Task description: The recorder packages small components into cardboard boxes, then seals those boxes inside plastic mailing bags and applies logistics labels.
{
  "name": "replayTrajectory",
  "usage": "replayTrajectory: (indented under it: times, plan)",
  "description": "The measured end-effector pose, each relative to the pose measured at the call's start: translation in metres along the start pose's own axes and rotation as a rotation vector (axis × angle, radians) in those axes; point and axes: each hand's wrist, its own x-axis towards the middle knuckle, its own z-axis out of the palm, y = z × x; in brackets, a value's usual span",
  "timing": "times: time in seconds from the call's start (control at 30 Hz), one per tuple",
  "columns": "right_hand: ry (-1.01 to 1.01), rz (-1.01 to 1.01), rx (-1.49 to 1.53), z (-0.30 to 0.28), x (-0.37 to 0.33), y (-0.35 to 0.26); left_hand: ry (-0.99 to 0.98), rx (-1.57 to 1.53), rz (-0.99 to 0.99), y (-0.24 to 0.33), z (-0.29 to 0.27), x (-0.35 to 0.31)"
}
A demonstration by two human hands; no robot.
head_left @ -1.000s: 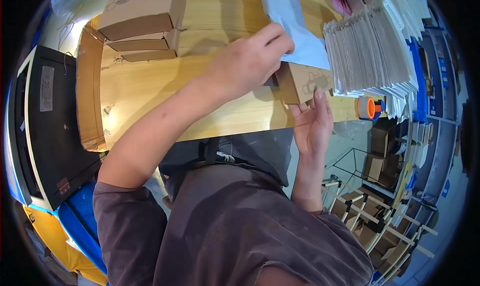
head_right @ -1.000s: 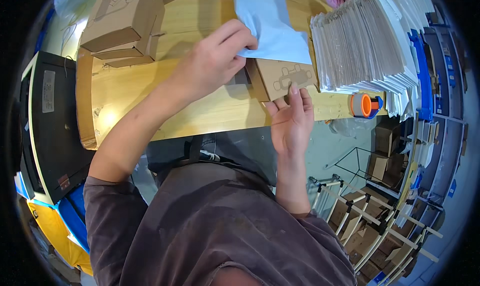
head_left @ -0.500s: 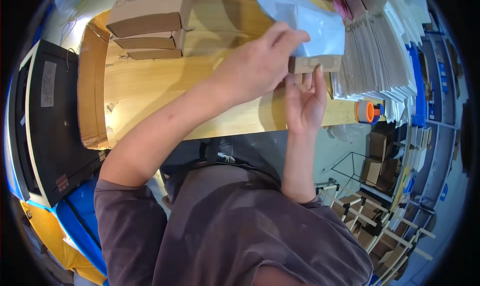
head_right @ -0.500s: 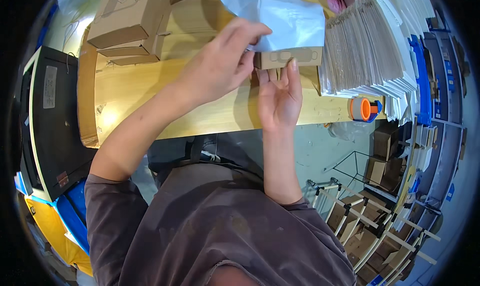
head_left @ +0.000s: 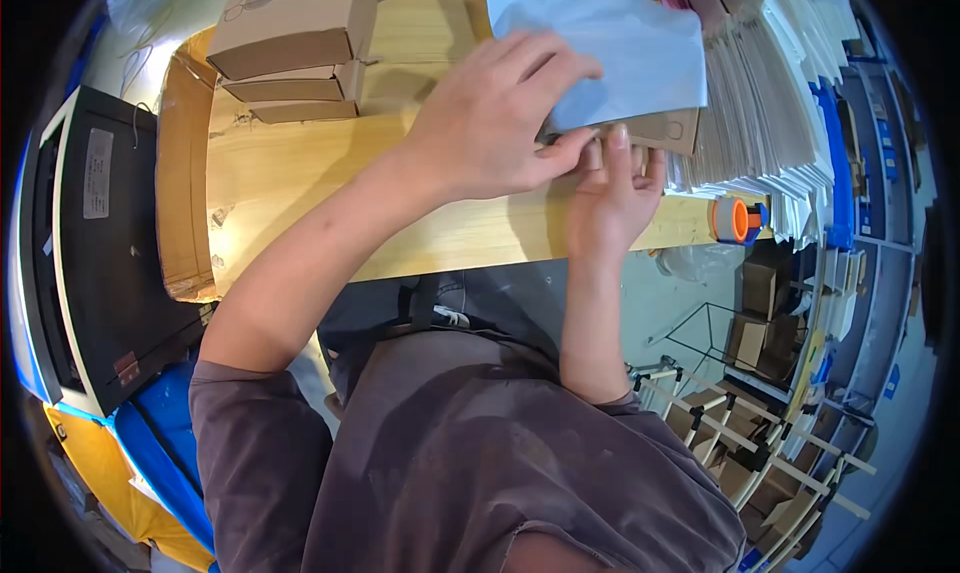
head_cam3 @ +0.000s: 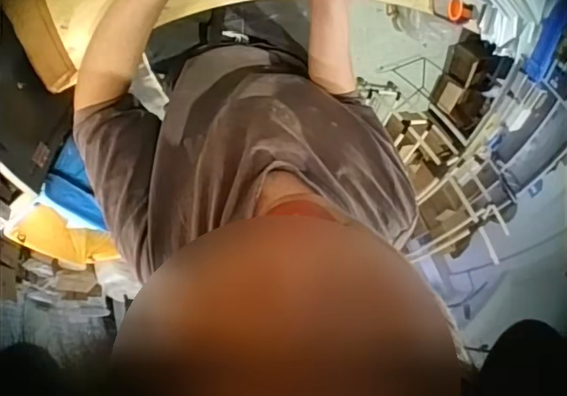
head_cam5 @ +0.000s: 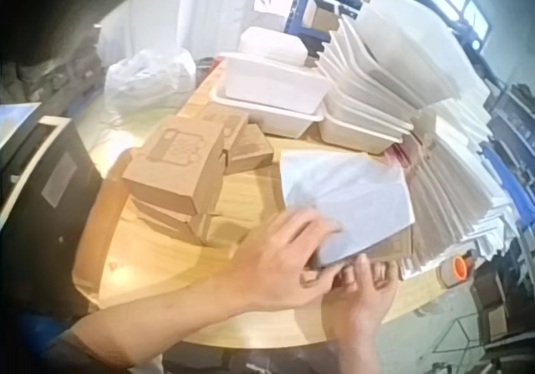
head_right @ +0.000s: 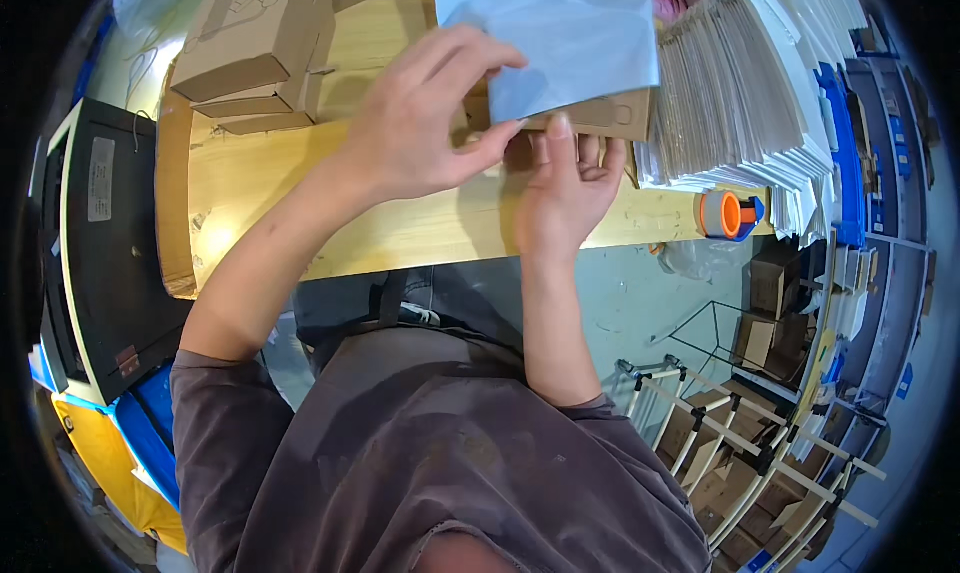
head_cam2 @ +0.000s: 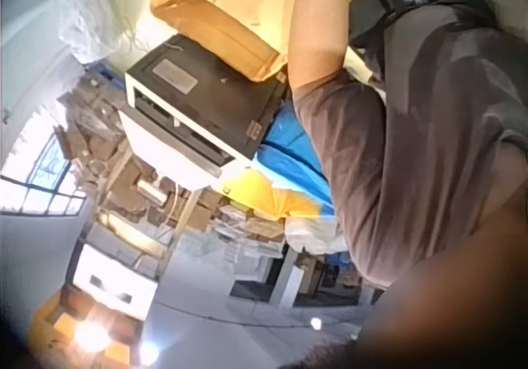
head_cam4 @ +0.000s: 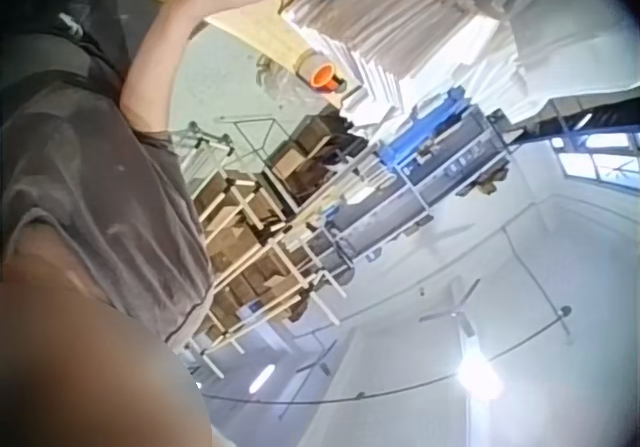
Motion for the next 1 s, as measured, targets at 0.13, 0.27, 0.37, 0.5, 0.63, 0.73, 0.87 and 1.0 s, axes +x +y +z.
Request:
replayTrajectory:
  times: [0.13,0.27,0.37,0.5,0.63,0.73,0.87,1.0]
  plan:
    - [-0.073,-0.233,-0.285,0.002,-0.023,0.012,0.003,0.116,0.153,0.002,0.0,0.009]
    - [-0.163,-0.456,-0.552,0.001,-0.025,0.021,-0.036,0.106,0.198,0.007,0.003,0.01]
    - [-0.219,-0.761,-0.909,0.0,-0.009,0.026,0.115,0.084,0.205,0.01,0.003,0.007]
    - [-0.272,-0.537,-0.904,0.004,-0.017,0.02,0.062,-0.064,0.198,0.016,-0.005,0.004]
    - [-0.305,-0.337,-0.749,0.007,-0.013,0.011,0.062,-0.105,0.2,0.013,-0.008,0.005]
    - [-0.315,-0.21,-0.599,0.004,-0.006,0.001,0.079,-0.101,0.206,0.013,-0.008,0.005]
    - [-0.38,-0.05,-0.55,-0.002,-0.001,-0.011,0.077,-0.064,0.174,0.014,-0.004,0.001]
    - [-0.45,-0.33,-0.779,-0.014,-0.004,-0.014,0.092,0.035,0.219,0.018,-0.005,0.003]
